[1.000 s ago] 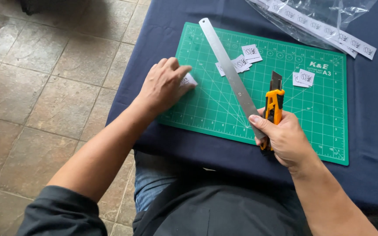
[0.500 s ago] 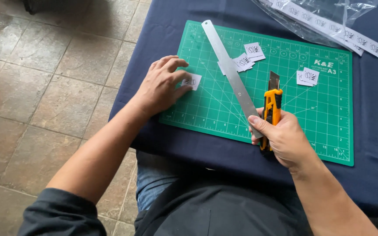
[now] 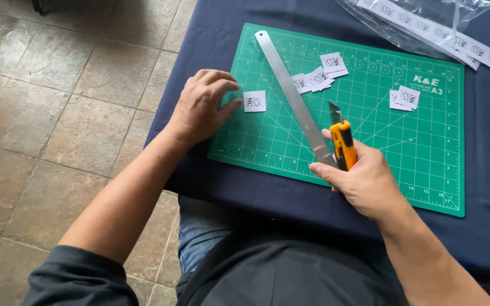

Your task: Using a utility knife and a metal ruler to cut printed labels on a green cutting mat.

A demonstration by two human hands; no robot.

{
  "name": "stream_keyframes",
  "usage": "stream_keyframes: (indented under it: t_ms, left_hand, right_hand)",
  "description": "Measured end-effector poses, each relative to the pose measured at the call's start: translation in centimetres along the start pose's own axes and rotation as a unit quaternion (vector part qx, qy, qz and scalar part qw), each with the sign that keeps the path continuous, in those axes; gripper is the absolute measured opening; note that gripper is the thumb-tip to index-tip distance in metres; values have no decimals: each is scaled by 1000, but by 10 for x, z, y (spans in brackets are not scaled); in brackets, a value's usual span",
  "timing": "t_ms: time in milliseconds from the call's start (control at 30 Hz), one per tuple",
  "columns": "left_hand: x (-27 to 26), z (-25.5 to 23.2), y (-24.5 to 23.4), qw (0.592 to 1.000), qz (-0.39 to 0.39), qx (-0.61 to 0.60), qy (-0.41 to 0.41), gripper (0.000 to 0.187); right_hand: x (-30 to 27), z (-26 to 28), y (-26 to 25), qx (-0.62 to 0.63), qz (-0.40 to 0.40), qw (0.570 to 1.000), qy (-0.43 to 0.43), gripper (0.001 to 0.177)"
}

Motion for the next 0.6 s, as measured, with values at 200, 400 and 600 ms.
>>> stream_keyframes:
  t_ms: [200, 400, 600]
  left_hand:
    - [0, -25, 12, 999, 40, -11, 35, 18]
    - [2, -30, 14, 998, 39, -11, 40, 16]
    - [4, -40, 5, 997, 31, -41, 50, 19]
  right_hand:
    - [-20, 17, 17, -175, 5, 984, -25, 60]
    - [-46, 18, 44, -374, 84, 918, -99, 79]
    - [-62, 17, 54, -456, 109, 865, -180, 82]
Point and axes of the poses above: each hand's wrist, its own x-axis towards the middle knuckle, its own y-axis out of the palm, z = x × y, the point moved 7 cm from there along x, towards the middle knuckle, and after that the axes turned 14 degrees about -z, right-handed, at the moved point
